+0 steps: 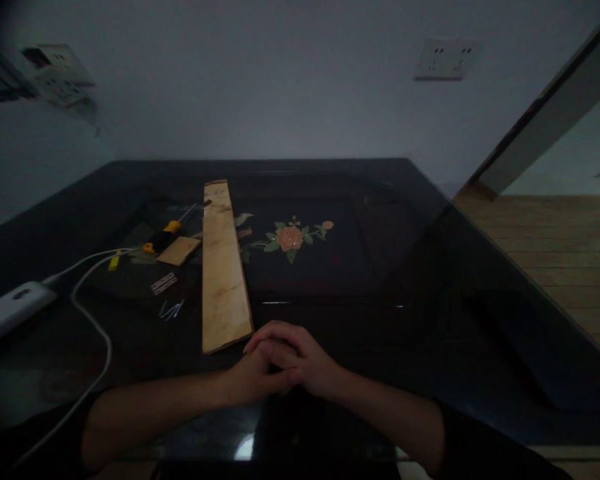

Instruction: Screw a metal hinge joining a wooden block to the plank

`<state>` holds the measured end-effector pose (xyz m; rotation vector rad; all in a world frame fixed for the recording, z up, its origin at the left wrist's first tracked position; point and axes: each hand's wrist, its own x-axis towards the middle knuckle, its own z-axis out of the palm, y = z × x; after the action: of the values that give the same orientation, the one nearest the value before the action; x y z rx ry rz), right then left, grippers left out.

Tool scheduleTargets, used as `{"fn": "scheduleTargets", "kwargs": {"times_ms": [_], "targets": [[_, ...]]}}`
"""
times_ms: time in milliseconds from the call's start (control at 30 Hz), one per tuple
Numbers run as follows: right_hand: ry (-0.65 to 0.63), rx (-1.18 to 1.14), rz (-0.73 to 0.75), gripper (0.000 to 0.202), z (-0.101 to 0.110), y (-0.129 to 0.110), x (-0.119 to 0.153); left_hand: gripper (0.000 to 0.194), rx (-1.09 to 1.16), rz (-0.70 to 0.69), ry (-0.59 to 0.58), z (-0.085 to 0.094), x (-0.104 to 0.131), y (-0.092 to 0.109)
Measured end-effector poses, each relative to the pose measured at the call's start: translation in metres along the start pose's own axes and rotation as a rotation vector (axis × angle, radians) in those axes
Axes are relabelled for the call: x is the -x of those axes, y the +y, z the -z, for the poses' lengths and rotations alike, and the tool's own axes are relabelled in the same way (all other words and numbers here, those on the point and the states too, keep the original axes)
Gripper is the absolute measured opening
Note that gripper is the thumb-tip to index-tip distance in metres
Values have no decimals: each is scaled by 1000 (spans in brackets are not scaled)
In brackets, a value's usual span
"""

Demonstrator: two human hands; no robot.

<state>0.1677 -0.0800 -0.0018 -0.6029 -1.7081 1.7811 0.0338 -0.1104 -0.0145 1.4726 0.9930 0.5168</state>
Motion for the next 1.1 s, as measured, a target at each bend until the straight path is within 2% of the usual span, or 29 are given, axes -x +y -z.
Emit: {"fn": "scheduleTargets", "kwargs": {"times_ms": [233, 433, 533, 667, 900, 1100], "targets": [[1, 6, 5, 29, -1, -2, -1, 34, 21, -106, -13, 0, -1, -1], [6, -11, 13, 31, 0, 0, 0, 32, -12, -34, -3, -1, -1, -2], [13, -1, 28, 30, 0, 1, 0, 30, -24, -44, 0, -1, -1, -3], [26, -2, 33, 30, -1, 0, 0, 37, -25, -64, 17, -1, 0, -3], [28, -7, 24, 32, -1, 1, 2, 37, -30, -24, 2, 0, 1, 0], [23, 2, 38, 31, -1, 0, 0, 38, -2, -69, -17, 1, 1, -1]]}}
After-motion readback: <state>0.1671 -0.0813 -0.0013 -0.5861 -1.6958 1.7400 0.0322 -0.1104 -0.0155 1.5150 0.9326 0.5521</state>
